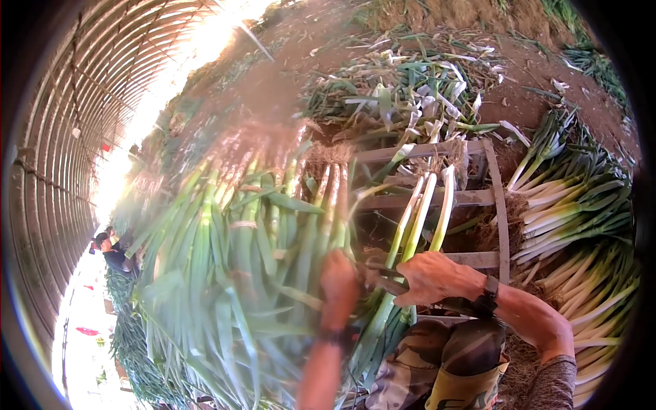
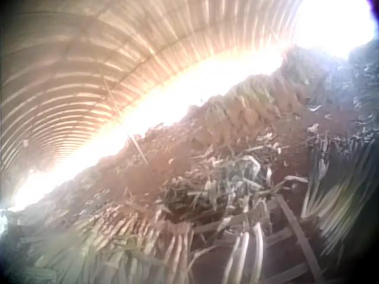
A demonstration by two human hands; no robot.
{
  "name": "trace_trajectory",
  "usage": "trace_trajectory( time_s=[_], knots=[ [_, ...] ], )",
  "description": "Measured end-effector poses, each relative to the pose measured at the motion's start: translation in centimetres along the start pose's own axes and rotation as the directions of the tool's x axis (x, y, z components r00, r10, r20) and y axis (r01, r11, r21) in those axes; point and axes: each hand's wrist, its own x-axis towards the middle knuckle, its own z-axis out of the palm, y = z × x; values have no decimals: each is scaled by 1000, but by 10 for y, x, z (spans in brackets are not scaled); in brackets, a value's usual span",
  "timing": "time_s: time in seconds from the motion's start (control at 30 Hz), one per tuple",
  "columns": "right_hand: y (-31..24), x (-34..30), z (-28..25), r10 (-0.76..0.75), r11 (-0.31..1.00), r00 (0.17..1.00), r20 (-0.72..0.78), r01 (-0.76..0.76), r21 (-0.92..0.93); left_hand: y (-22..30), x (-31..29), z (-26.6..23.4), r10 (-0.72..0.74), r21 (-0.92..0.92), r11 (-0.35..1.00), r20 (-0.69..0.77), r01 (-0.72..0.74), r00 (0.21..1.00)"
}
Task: The person picks up leeks from a pile, trims the roots and tops using shears, and places them onto a separate stack.
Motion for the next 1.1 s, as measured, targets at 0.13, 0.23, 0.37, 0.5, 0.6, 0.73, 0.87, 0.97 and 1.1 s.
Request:
trace_trajectory(
  time_s=[0.13,0.23,0.37,0.5,0.6,0.73,0.87,0.97,1.1],
  knots=[
    [1,1,1,6,1000,1000,-19,-7,-30,-11,6,11,17,-9,1000,6,-17,1000],
    [8,10,2,46,999,997,-60,-47,-20,-16,12,18,15,23,1000,31,-16,999],
    [17,20,-2,128,990,984,-120,-120,69,-18,19,31,-19,55,998,41,16,999],
    [20,35,-8,160,984,973,-167,-144,104,-25,22,46,30,87,996,-8,-29,1000],
    [23,40,-17,155,980,967,-201,-125,153,-23,17,48,186,202,960,61,-195,981],
    [37,63,-12,184,979,944,-274,-151,136,-14,10,44,-79,-122,989,56,85,995],
    [39,82,-21,217,973,954,-208,-194,126,-13,15,40,-59,-198,978,53,68,997],
    [46,97,-24,207,974,942,-264,-172,150,-4,20,36,-137,-192,969,110,156,984],
    [49,109,-28,201,979,937,-285,-187,77,-6,21,45,-159,-198,966,36,163,987]
  ],
)
